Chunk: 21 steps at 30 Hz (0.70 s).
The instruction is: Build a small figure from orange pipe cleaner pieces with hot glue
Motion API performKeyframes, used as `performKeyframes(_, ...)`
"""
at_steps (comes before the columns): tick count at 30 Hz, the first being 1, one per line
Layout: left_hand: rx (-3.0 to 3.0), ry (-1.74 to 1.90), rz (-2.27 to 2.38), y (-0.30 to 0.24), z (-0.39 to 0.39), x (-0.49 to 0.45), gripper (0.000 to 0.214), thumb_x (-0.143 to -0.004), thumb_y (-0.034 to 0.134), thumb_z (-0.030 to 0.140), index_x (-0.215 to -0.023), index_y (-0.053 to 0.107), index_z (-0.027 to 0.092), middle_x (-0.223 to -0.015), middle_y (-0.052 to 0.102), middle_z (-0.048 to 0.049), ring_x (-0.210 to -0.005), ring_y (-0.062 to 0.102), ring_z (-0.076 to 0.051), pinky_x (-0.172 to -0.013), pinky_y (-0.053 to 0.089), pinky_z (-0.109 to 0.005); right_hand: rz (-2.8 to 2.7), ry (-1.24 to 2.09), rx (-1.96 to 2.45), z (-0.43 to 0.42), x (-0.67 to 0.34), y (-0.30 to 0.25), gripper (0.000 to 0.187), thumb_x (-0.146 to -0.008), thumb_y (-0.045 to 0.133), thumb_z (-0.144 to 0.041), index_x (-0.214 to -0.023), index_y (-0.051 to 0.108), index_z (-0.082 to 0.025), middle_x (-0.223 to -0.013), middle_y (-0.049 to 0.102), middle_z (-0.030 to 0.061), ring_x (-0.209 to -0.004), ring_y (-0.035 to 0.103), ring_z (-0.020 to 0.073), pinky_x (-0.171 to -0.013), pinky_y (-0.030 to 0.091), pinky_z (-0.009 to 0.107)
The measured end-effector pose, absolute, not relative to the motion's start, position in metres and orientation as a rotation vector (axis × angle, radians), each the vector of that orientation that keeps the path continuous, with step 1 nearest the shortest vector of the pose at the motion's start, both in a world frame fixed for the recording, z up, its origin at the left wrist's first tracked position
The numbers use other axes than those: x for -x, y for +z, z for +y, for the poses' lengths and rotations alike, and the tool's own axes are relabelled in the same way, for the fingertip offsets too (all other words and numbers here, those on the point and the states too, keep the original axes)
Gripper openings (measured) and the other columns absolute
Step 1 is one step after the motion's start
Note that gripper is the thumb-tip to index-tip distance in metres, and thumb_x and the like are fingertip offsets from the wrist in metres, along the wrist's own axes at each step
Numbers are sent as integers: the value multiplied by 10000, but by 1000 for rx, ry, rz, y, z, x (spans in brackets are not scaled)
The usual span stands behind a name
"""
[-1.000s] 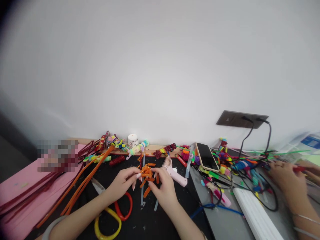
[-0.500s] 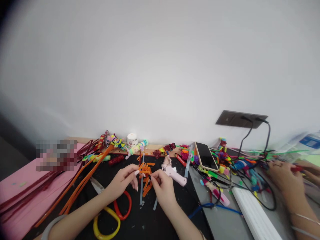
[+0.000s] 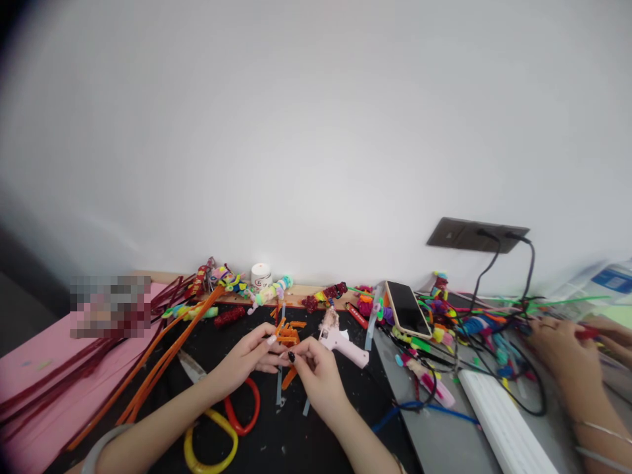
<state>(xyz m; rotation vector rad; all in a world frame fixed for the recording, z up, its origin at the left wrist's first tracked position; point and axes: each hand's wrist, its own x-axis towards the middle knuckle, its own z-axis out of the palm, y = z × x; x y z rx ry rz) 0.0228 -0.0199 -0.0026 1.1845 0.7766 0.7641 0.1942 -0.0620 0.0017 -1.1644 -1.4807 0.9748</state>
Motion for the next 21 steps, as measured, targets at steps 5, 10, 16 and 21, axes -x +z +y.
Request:
performKeyframes(5,-1179,934,819,-7,-14,-20,324,-838,501,504,-927,412,206,-902,722,-74,-829,710,-219,-658,526,-280,-1325,882,1191,-57,-203,0,260,-807,573,-459,-757,556,-205,-714,661,49,-695,628,210,-679,501,341)
performKeyframes(10,-1141,1273,939,-1,-6,-10,288,-860,489,459,-946,418,193,-757,712,-32,-685,709,-187,-588,504,-252,-1131,709,1268,-49,-218,-10,246,-797,601,-434,-811,557,-192,-696,618,27,-669,597,192,-642,484,312)
performKeyframes(16,-1240,1415,1023,4,2,0,224,-882,467,401,-906,450,179,-614,620,32,-414,544,-89,-431,386,-184,-1148,704,1315,-50,-217,-7,216,-752,637,-392,-770,598,-180,-690,598,20,-655,565,183,-622,460,300)
performKeyframes(21,-1368,1403,1164,0,5,2,226,-892,434,403,-888,483,182,-604,588,42,-330,309,-45,-345,217,-167,-1218,686,1372,-51,-216,-4,248,-756,616,-409,-658,532,-197,-611,529,-11,-568,484,152,-539,399,267)
